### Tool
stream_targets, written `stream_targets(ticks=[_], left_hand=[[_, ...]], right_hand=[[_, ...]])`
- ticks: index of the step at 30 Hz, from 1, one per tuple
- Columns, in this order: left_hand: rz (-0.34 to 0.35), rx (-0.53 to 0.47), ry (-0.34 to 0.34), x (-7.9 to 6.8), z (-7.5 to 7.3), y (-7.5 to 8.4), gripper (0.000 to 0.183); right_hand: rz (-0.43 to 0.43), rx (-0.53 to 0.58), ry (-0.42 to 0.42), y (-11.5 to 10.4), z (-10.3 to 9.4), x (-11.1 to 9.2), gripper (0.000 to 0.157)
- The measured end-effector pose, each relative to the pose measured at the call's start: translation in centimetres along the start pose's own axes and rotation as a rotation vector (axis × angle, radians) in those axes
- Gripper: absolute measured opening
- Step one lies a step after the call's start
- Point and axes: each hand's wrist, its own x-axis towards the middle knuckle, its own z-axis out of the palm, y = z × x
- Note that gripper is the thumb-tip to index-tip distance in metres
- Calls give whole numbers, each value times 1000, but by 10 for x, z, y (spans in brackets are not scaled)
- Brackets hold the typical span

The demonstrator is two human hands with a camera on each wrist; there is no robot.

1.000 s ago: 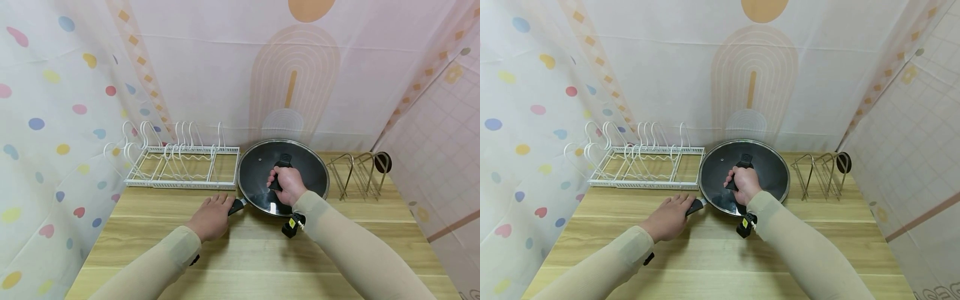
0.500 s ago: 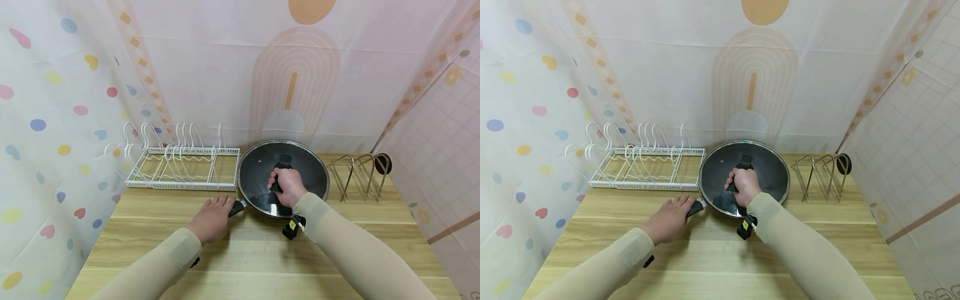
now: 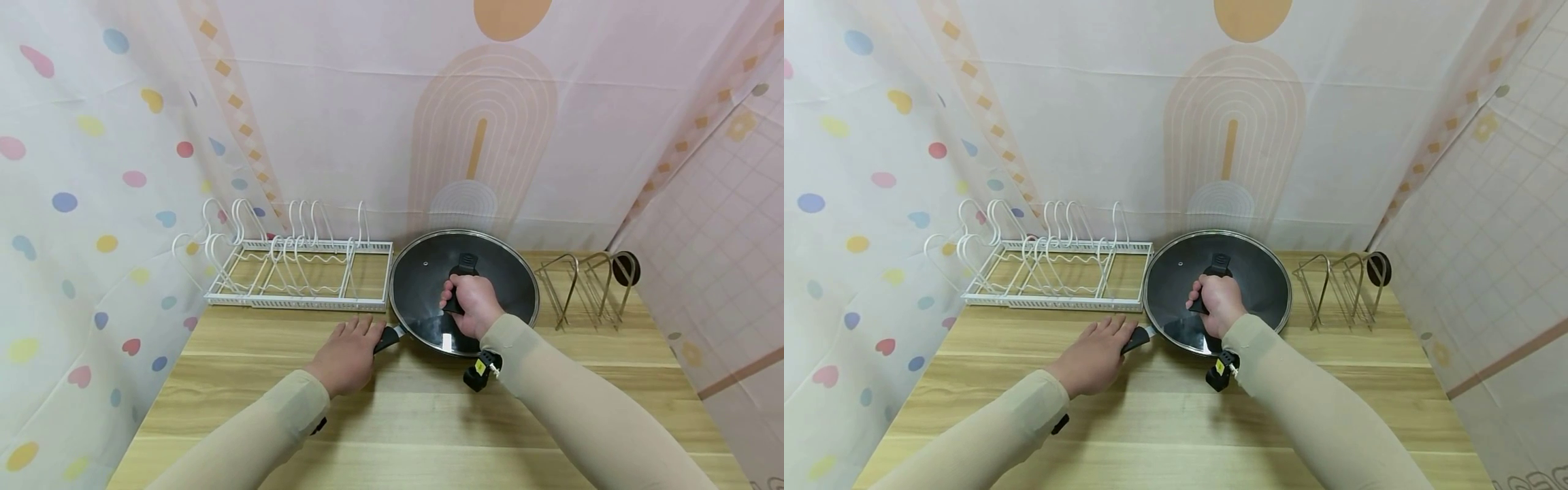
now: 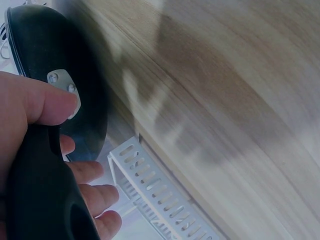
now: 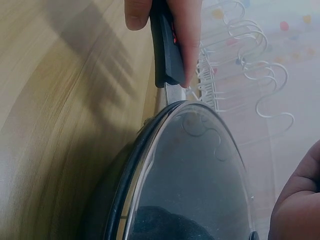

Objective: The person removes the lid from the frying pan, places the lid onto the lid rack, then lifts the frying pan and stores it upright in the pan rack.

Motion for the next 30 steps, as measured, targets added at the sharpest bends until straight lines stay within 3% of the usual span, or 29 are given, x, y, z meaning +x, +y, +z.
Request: stream_targets(ticks=[5, 13, 30], left_hand=[[3, 3, 1, 0, -1, 0, 57], [-10, -12, -16, -2, -4, 3, 56], [-24, -41, -38, -1, -6, 1, 72]], right_hand=[[-5, 10, -4, -1, -1, 0, 15], [7, 8, 3, -6, -4, -3, 29], [-20, 11, 27, -15, -16, -5, 17]])
